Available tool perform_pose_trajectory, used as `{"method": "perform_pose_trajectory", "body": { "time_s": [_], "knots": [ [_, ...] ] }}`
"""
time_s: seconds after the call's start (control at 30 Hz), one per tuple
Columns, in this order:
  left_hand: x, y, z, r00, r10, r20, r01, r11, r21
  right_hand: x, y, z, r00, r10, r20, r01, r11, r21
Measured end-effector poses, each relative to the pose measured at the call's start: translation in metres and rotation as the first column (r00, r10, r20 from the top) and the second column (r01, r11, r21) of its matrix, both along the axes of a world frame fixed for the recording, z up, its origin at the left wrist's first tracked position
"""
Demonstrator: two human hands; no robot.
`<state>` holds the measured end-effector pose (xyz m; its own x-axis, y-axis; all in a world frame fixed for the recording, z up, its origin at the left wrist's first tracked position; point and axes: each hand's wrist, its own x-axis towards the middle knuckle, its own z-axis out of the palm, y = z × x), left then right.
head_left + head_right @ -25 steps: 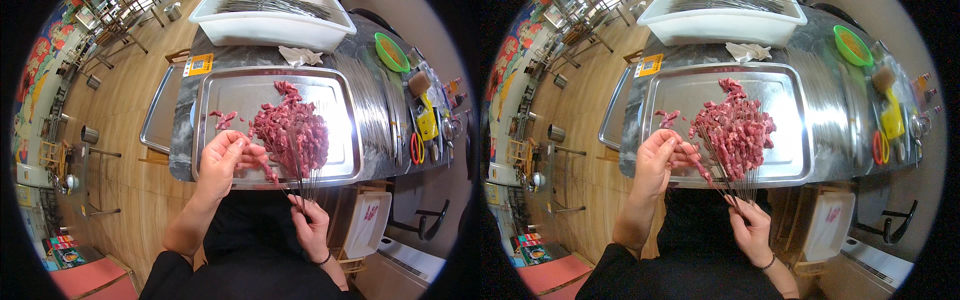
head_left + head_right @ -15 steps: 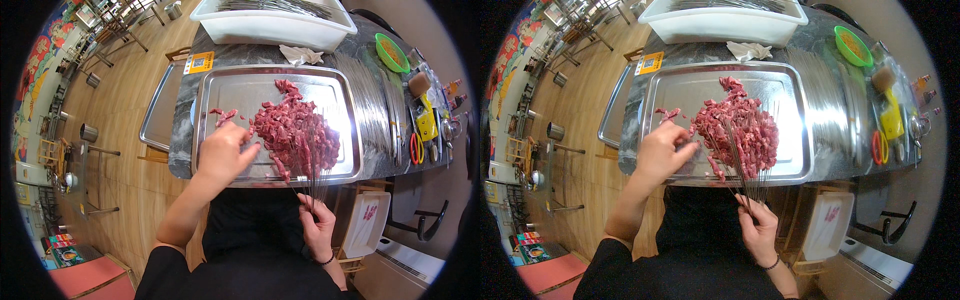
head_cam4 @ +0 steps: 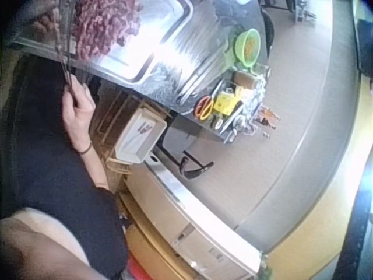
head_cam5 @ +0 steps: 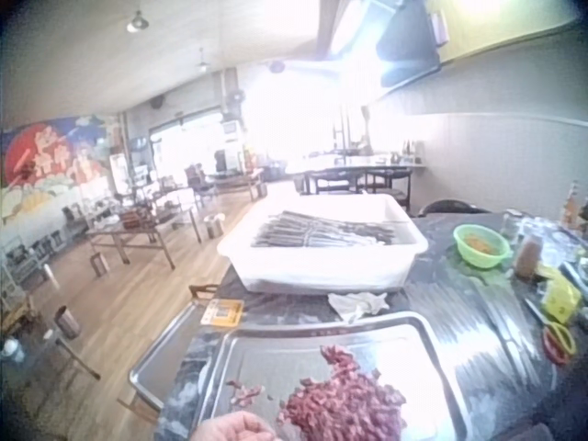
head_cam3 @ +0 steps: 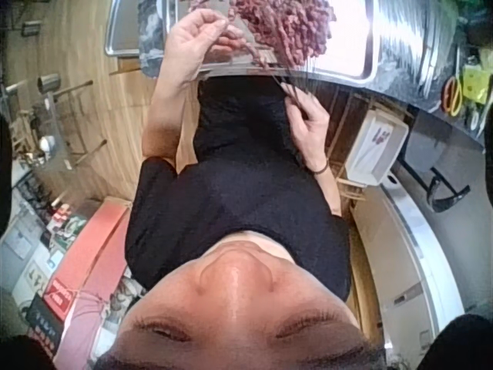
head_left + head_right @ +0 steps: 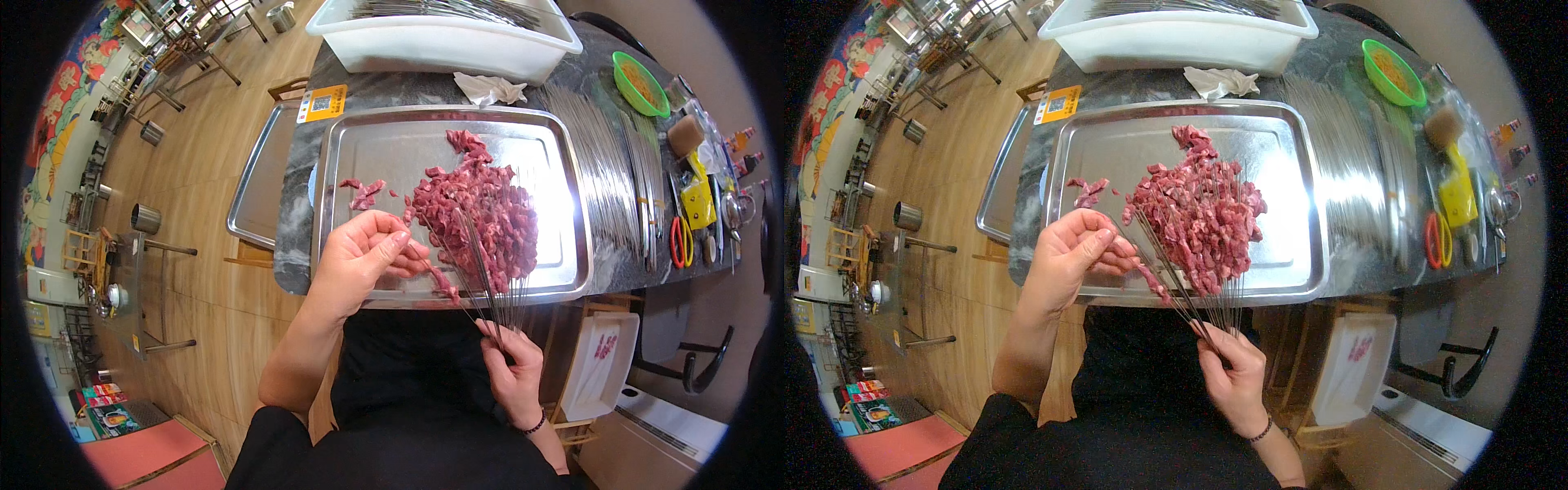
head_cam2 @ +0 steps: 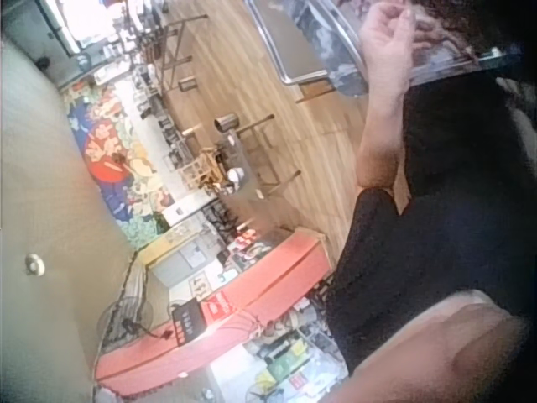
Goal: The person threads small pieces of raw red meat onto thin metal skewers. They pick up individual pieces of meat from a metal tray and slide them onto the skewers held in the other hand, creating a bundle of skewered meat.
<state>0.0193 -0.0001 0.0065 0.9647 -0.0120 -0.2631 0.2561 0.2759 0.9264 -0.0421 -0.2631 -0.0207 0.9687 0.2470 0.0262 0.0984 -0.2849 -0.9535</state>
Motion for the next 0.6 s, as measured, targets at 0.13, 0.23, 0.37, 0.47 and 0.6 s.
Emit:
{"method": "perform_pose_trajectory", "body": {
  "time_s": [0.13,0.23,0.37,0.47,0.6],
  "knots": [
    [-0.001,0.003,0.006,0.997,-0.074,-0.011,0.074,0.997,0.005,0.004,-0.002,0.007,0.999,0.030,-0.041,-0.032,0.999,-0.029],
    [-0.003,0.018,0.015,0.968,-0.247,-0.050,0.250,0.963,0.102,0.009,-0.016,0.009,0.995,0.080,-0.059,-0.083,0.995,-0.052],
    [-0.008,0.017,0.013,0.952,-0.296,-0.071,0.304,0.939,0.159,0.018,-0.019,0.015,0.987,0.102,-0.122,-0.112,0.990,-0.084],
    [-0.010,0.019,0.013,0.985,-0.166,-0.041,0.169,0.980,0.102,0.016,-0.017,0.009,0.990,0.108,-0.087,-0.109,0.994,-0.006],
    [-0.013,0.024,0.010,0.986,-0.153,-0.072,0.152,0.988,-0.024,0.014,-0.019,0.009,0.981,0.139,-0.134,-0.138,0.990,0.018]
  ]
}}
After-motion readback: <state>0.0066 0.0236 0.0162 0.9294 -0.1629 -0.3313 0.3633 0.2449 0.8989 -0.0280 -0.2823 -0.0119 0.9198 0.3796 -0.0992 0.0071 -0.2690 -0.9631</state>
